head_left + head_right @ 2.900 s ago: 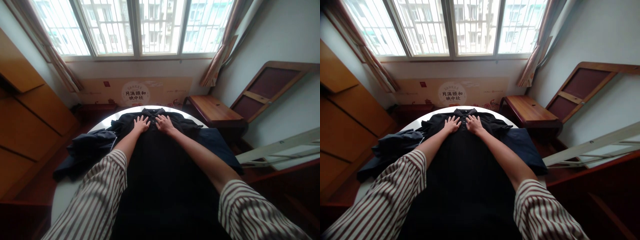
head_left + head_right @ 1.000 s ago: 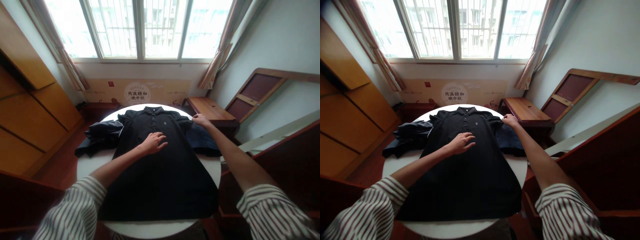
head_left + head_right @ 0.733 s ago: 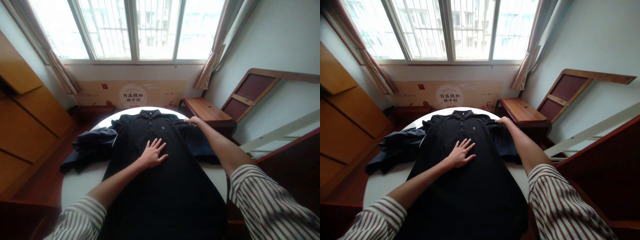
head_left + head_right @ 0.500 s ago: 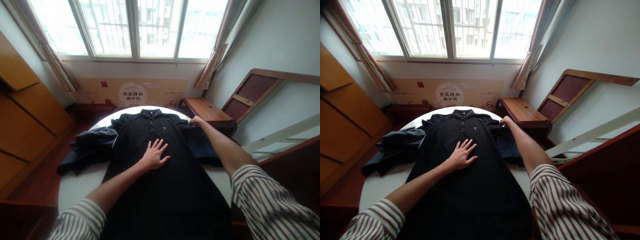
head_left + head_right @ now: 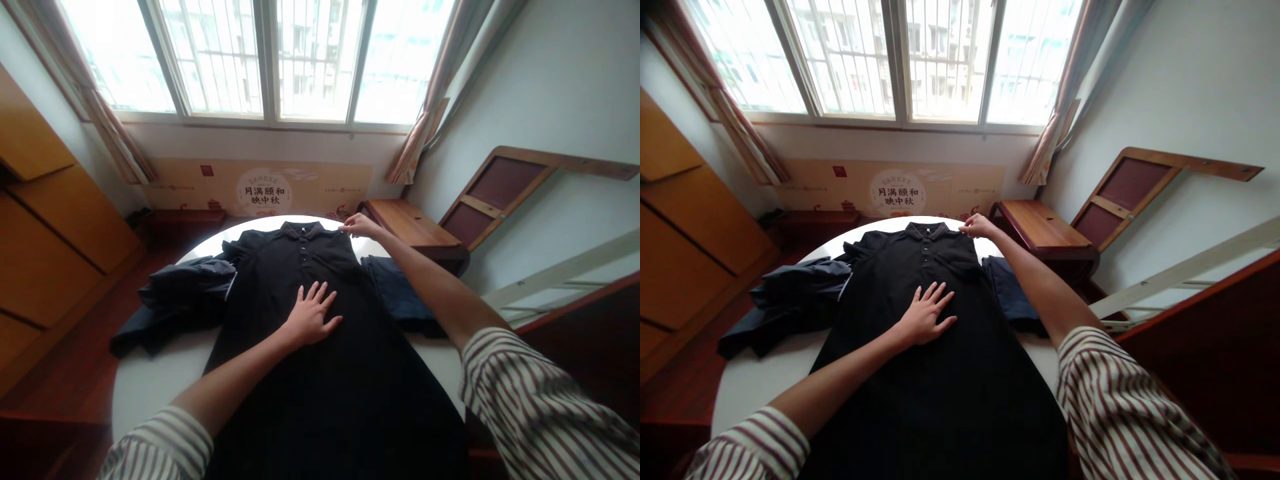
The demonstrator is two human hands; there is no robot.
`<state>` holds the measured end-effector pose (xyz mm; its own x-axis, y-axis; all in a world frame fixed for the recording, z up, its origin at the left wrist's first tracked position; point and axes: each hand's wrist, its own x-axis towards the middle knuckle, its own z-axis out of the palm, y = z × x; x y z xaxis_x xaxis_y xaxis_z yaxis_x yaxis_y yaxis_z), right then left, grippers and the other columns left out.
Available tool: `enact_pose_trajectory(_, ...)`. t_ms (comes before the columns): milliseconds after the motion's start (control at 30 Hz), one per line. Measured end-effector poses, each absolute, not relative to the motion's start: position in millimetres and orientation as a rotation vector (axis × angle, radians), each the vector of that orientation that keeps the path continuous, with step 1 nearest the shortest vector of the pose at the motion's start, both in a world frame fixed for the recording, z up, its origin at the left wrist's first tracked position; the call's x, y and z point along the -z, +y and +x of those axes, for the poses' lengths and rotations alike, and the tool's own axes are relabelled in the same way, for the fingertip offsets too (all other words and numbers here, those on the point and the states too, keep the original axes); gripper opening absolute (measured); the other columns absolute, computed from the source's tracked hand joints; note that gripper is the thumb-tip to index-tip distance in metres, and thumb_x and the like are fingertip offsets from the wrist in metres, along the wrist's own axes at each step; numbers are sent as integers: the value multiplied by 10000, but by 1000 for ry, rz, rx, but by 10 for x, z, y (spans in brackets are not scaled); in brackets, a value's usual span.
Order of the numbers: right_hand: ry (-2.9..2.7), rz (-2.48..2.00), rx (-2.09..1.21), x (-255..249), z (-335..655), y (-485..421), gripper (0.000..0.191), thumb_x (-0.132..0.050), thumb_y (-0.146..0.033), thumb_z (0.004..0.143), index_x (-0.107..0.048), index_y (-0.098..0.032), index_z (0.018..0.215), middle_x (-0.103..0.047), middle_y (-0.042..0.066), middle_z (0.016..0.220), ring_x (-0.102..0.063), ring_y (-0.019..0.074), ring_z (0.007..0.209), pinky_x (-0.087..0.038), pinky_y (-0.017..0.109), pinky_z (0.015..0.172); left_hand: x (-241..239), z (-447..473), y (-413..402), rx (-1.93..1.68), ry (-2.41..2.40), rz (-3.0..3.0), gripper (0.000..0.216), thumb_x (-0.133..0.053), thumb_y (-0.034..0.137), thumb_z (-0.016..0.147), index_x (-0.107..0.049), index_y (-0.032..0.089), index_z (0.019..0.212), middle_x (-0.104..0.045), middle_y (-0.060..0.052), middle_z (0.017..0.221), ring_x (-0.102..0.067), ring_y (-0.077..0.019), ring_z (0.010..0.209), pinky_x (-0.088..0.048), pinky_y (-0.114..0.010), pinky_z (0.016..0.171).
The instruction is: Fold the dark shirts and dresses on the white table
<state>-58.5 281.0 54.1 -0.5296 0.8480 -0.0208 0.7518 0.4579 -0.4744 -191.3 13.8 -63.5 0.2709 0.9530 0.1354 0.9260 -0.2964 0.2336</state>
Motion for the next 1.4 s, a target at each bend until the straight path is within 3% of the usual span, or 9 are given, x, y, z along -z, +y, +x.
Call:
enact_pose_trajectory(200, -2510, -1462, -390, -140, -947, 3147, 254, -670, -225, 841, -731, -90, 1047, -655, 150, 1167, -587, 222, 1096, -424, 264, 982, 636, -1892, 126, -381, 1803, 2418, 710, -301, 646, 950, -320, 227, 1523, -229, -133, 1604, -166, -355, 1475, -151, -652, 1144)
enact_pose_trajectory(333, -2537, -1509, -355, 74, -1122, 3296, 436, -687, -313, 847, -644, -148, 1249, -540, 159, 1363, -484, 268, 1252, -362, 324, 1056, 640, -1889, 120, -396, 1803, 2418, 716, -287, 656, 947, -309, 235, 1526, -218, -132, 1608, -159, -351, 1478, -147, -652, 1146)
enact_pose_trajectory(467, -2466, -1683, -335, 163, -1153, 3406, 498, -570, -431, 922, -608, -82, 1275, -534, 242, 1346, -499, 330, 1229, -381, 445, 1028, 655, -1890, 125, -412, 1803, 2416, 722, -268, 667, 944, -307, 240, 1525, -220, -131, 1607, -156, -356, 1477, -151, -662, 1140)
enact_pose_trajectory(633, -2477, -1698, -402, 96, -1087, 3519, 347, -682, -339, 843, -713, -57, 1042, -708, 162, 1023, -637, 213, 944, -456, 259, 864, 661, -1884, 124, -418, 1801, 2409, 720, -282, 659, 943, -316, 230, 1521, -232, -136, 1603, -157, -364, 1474, -144, -665, 1140)
enact_pose_trajectory(733, -2427, -1688, -318, 56, -1078, 3520, 313, -563, -292, 924, -691, -63, 1095, -688, 171, 1108, -613, 215, 1006, -441, 263, 889, 646, -1881, 119, -409, 1796, 2402, 718, -286, 654, 943, -313, 231, 1523, -227, -133, 1605, -159, -367, 1473, -143, -657, 1144)
enact_pose_trajectory(900, -2380, -1621, -110, 124, -1206, 3332, 402, -368, -233, 991, -548, -50, 1300, -486, 268, 1391, -415, 340, 1287, -320, 487, 1045, 634, -1877, 123, -405, 1794, 2399, 719, -289, 652, 943, -311, 228, 1524, -218, -131, 1608, -157, -365, 1474, -137, -648, 1150)
enact_pose_trajectory(1100, -2619, -1464, -179, 400, -1466, 3064, 465, -373, -390, 990, -628, -58, 1192, -583, 232, 1286, -515, 305, 1211, -359, 380, 1033, 641, -1873, 121, -418, 1800, 2404, 718, -287, 647, 945, -319, 219, 1521, -233, -148, 1600, -156, -366, 1475, -138, -657, 1145)
enact_pose_trajectory(1267, -2621, -1556, -209, 569, -1523, 3061, 670, -226, -527, 1002, -393, -62, 1454, -312, 226, 1547, -279, 337, 1424, -222, 503, 1133, 637, -1861, 112, -407, 1812, 2413, 715, -300, 636, 945, -312, 216, 1524, -233, -146, 1601, -165, -366, 1473, -151, -644, 1150)
enact_pose_trajectory(1400, -2625, -1606, -243, 549, -1520, 3078, 752, -150, -581, 993, -252, -59, 1525, -166, 212, 1605, -140, 323, 1479, -133, 551, 1156, 642, -1873, 118, -426, 1811, 2426, 717, -314, 644, 940, -319, 223, 1521, -235, -140, 1601, -162, -366, 1473, -157, -641, 1150)
